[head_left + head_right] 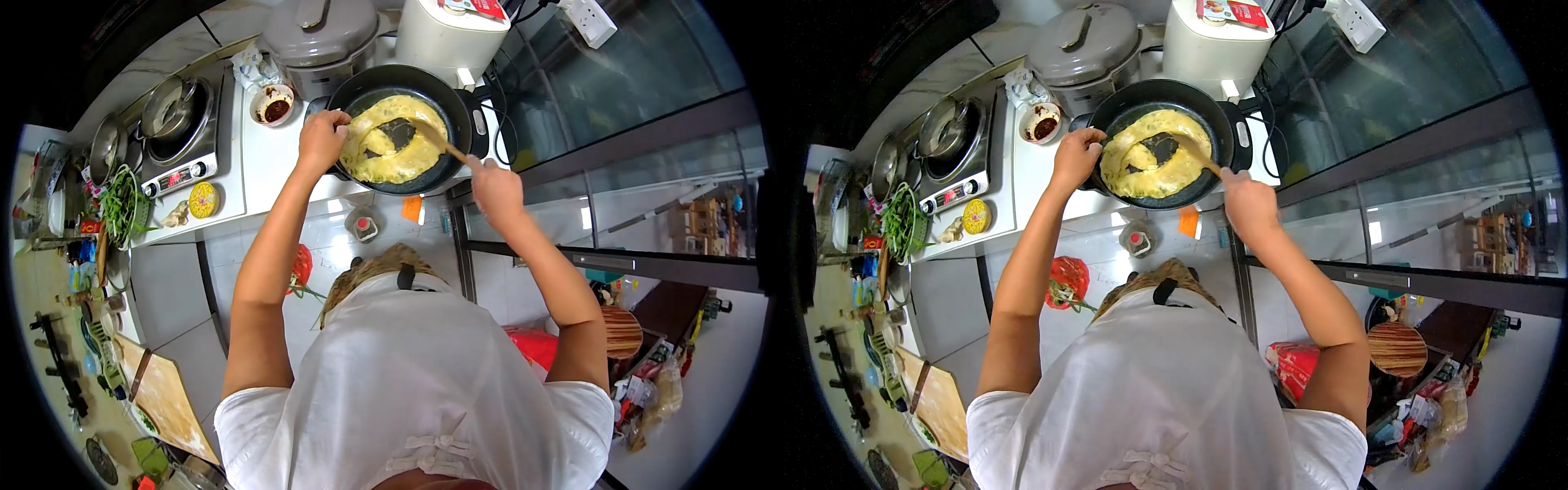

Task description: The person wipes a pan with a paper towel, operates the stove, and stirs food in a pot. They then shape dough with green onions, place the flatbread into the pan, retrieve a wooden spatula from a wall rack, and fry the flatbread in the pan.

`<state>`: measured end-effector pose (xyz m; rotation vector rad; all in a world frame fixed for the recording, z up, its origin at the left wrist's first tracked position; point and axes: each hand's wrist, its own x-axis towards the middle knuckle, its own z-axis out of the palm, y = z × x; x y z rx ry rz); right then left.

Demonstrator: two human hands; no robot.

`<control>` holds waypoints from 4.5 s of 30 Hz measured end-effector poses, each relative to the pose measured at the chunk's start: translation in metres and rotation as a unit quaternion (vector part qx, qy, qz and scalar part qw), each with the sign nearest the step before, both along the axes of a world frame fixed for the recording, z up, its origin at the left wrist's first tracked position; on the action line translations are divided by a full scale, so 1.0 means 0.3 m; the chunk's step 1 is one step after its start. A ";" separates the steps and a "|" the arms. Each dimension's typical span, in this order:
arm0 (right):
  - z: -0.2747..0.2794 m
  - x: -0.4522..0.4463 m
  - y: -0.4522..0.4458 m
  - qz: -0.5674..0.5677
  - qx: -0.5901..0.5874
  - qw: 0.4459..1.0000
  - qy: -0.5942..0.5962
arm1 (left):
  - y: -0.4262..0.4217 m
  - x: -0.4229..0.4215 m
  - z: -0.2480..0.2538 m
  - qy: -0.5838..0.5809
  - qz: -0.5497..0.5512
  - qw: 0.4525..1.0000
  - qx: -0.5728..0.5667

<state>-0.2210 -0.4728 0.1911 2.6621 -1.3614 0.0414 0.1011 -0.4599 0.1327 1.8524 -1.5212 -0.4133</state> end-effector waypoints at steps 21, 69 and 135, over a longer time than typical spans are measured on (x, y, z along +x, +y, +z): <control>-0.067 0.244 0.042 0.135 -0.089 0.987 -0.025 | 0.148 0.077 0.016 0.058 0.063 0.996 -0.015; -0.136 0.196 -0.001 0.146 -0.041 0.987 -0.050 | 0.144 0.015 -0.018 0.130 0.067 0.988 -0.042; -0.156 0.130 -0.095 0.197 -0.026 0.979 -0.051 | -0.129 -0.028 -0.159 -0.464 -0.180 0.855 0.146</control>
